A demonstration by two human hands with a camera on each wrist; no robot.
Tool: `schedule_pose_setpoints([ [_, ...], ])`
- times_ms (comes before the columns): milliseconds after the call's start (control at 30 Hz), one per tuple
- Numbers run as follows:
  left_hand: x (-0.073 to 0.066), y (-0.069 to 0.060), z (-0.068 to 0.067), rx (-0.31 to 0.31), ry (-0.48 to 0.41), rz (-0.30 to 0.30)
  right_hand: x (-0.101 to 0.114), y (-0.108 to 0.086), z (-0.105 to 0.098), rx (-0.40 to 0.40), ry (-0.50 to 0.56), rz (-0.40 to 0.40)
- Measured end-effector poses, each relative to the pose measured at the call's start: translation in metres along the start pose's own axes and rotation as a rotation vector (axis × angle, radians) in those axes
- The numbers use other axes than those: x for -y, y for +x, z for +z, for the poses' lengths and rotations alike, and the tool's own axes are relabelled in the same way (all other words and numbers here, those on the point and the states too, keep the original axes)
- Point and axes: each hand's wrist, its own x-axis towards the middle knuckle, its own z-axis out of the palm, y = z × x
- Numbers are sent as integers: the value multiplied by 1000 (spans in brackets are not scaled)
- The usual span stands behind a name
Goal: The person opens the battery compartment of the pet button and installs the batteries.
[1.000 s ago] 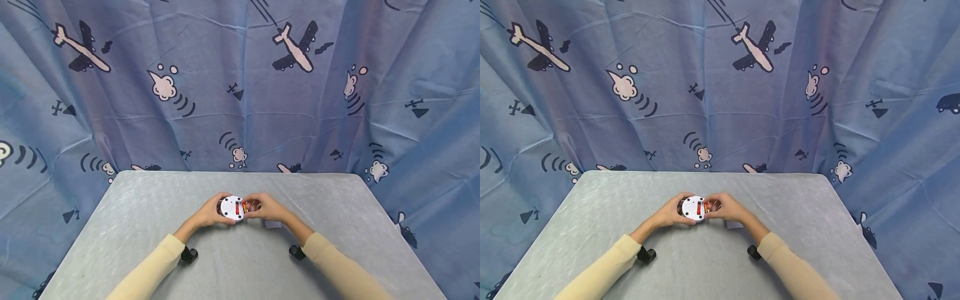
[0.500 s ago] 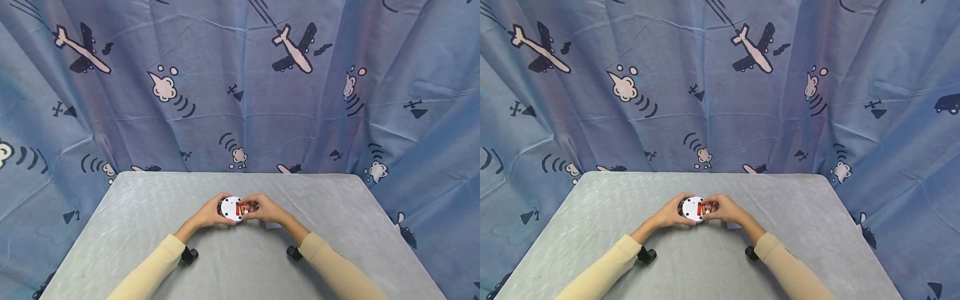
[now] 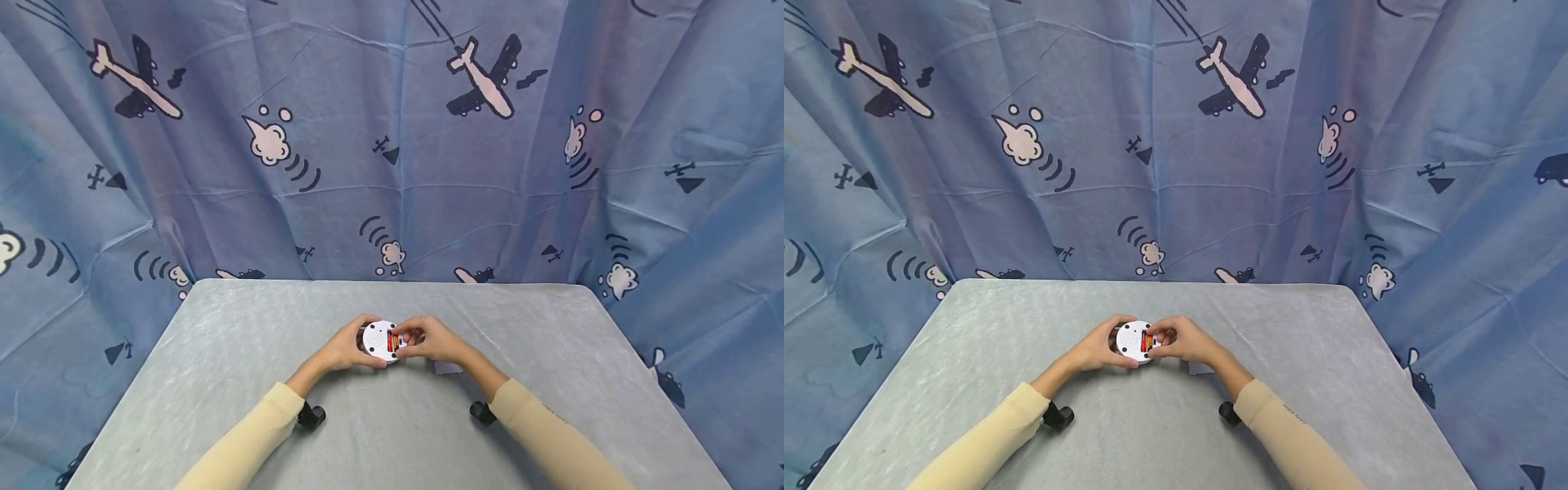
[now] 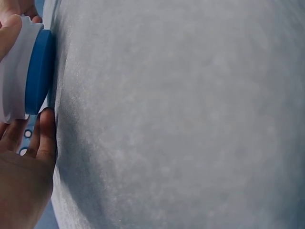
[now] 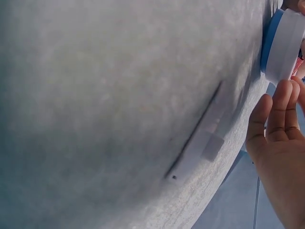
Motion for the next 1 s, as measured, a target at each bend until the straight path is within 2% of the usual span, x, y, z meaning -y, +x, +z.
schedule_pose_setpoints([
  [233,1,0,1,-11,-13,-4,0,2,0,-16,7,32],
  [533,4,2,0,-38,58,-12,-3,6,-3,-32,20,114],
  [1000,1,3,2,-65,6,-29,-10,3,1,-31,239,79],
])
